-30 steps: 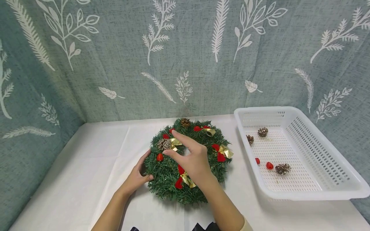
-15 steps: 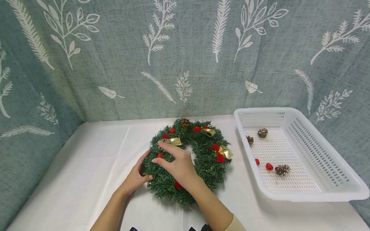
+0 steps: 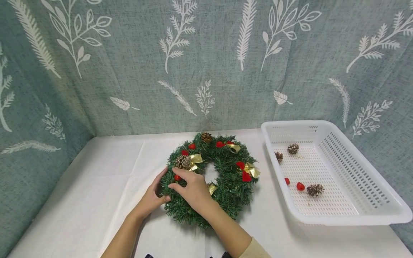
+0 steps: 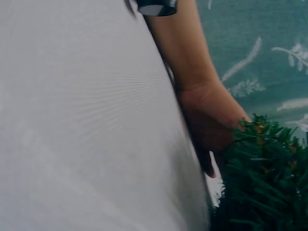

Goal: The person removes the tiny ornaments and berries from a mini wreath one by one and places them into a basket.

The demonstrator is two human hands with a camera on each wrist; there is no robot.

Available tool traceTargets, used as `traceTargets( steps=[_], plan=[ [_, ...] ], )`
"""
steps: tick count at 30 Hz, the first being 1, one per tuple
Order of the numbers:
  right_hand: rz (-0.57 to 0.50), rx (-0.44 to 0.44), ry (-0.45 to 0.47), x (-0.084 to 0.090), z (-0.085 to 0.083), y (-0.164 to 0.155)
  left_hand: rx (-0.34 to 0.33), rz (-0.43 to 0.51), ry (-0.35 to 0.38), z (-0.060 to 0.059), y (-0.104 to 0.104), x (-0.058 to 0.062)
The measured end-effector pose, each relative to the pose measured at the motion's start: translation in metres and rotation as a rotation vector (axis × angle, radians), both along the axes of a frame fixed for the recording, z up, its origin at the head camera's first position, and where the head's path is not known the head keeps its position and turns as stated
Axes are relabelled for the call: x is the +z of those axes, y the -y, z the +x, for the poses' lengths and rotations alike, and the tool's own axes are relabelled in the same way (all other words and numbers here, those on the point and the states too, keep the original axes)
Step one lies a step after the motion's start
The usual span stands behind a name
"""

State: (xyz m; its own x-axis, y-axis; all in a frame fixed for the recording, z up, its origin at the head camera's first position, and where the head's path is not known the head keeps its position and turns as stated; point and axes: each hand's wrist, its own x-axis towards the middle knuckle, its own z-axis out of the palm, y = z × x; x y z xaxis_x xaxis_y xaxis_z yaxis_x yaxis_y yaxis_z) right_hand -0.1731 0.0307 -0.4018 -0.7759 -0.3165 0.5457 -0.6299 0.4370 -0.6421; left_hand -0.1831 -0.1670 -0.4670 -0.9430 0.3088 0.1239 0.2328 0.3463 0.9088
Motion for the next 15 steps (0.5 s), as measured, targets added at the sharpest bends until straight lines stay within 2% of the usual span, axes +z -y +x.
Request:
traceTargets(
  steps=[7,15],
  plan=[
    [0.064,-0.042,0.087,-0.0078,-0.0011,0.0031,0.001,0.011,0.012,0.0007,0.0008,0.0002],
    [0.112,-0.073,0.133,-0.0112,-0.0059,0.0029,-0.005,0.004,-0.011,-0.0011,0.0016,-0.0011]
  ],
)
